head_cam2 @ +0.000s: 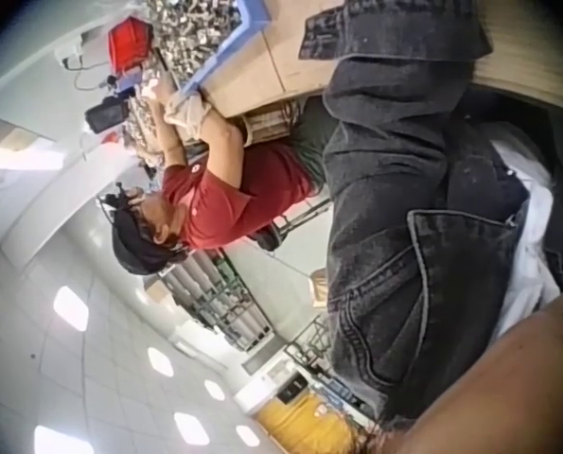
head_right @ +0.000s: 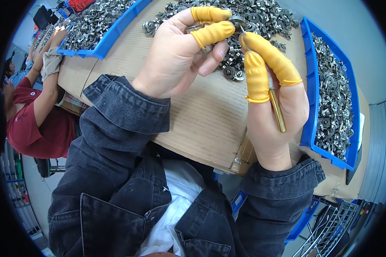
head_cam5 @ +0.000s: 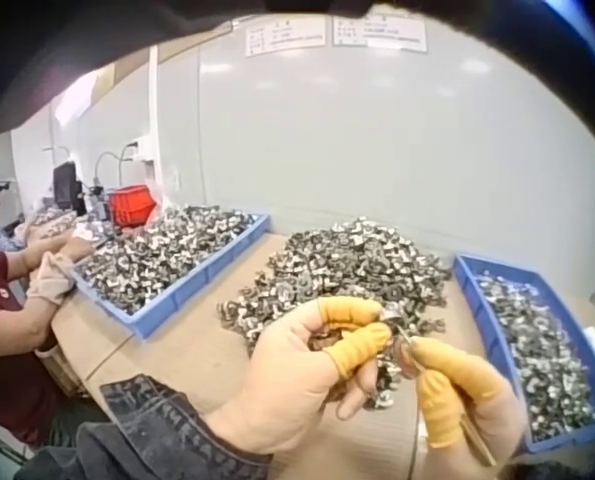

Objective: Sort small metal components into bins while wearing finger cots and using tweezers.

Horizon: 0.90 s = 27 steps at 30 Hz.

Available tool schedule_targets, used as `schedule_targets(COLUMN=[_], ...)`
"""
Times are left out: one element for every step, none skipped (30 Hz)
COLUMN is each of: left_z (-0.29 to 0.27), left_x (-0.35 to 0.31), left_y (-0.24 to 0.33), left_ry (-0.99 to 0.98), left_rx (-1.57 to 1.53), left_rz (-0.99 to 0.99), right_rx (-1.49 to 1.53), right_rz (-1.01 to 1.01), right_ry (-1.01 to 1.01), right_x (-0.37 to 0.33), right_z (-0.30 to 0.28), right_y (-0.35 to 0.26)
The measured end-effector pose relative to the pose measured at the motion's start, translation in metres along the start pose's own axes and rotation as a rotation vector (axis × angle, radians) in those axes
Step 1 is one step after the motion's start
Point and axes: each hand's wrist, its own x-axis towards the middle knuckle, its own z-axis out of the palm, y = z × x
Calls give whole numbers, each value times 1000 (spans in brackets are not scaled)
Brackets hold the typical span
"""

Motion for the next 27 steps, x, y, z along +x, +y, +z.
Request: schedule_targets(left_z=[0, 0, 0, 0, -1, -1, -1, 1, 2, 5, 7, 8, 8, 8, 7, 7, 7, 8, 8, 9, 10, 10, 8, 5, 2, 0, -3], left_x=[0, 0, 0, 0, -1, -1, -1, -2, -4, -6, -7, -8, -8, -9, -9, -9, -9, -9, -8, -8, -7, -6, -5, -3, -1, 1, 1], left_y=[0, -1, -1, -1, -1, -1, -1, 1, 3, 7, 10, 11, 11, 11, 10, 10, 10, 10, 10, 10, 10, 9, 8, 4, 1, -2, -4], left_ry=[3, 5, 6, 4, 2, 0, -2, -1, 15, 32, 48, 64, 65, 69, 73, 77, 80, 79, 78, 79, 79, 80, 80, 61, 42, 25, 7], left_rx=[-1, -3, -2, 2, 5, 10, 14, 14, 39, 64, 89, 114, 116, 118, 119, 120, 121, 119, 88, 56, 25, -7, -9, -25, -39, -54, -67], left_rz=[2, 5, 6, 11, 15, 20, 25, 25, 8, -9, -26, -43, -43, -45, -47, -50, -52, -53, -51, -48, -46, -44, -44, -35, -26, -16, -5], right_rx=[-15, -31, -30, -44, -58, -72, -86, -86, -53, -20, 12, 44, 47, 164, 282, 399, 516, 514, 545, 576, 607, 638, 636, 620, 604, 589, 575], right_rz=[0, 0, -2, -6, -10, -14, -18, -17, 50, 116, 183, 250, 250, 307, 363, 418, 472, 473, 475, 477, 479, 482, 483, 437, 392, 346, 301], right_ry=[-8, -16, -16, -14, -12, -10, -7, -7, -23, -38, -53, -67, -67, -30, 8, 47, 85, 86, 98, 110, 121, 132, 132, 131, 129, 127, 124], right_x=[0, 0, 0, 0, 0, -1, -1, -1, -2, -3, -3, -4, -4, -4, -4, -3, -3, -2, -2, -2, -1, -1, -1, -1, 0, 0, 0], right_z=[0, 0, 0, 1, 1, 1, 0, -1, -2, -5, -7, -8, -8, -8, -7, -7, -7, -6, -5, -4, -2, -2, -2, -2, -3, -3, -2], right_y=[-1, -1, -1, 0, 0, 1, 1, 1, 0, 0, -1, -1, 0, 1, 2, 3, 4, 4, 4, 3, 3, 3, 4, 4, 4, 5, 5])
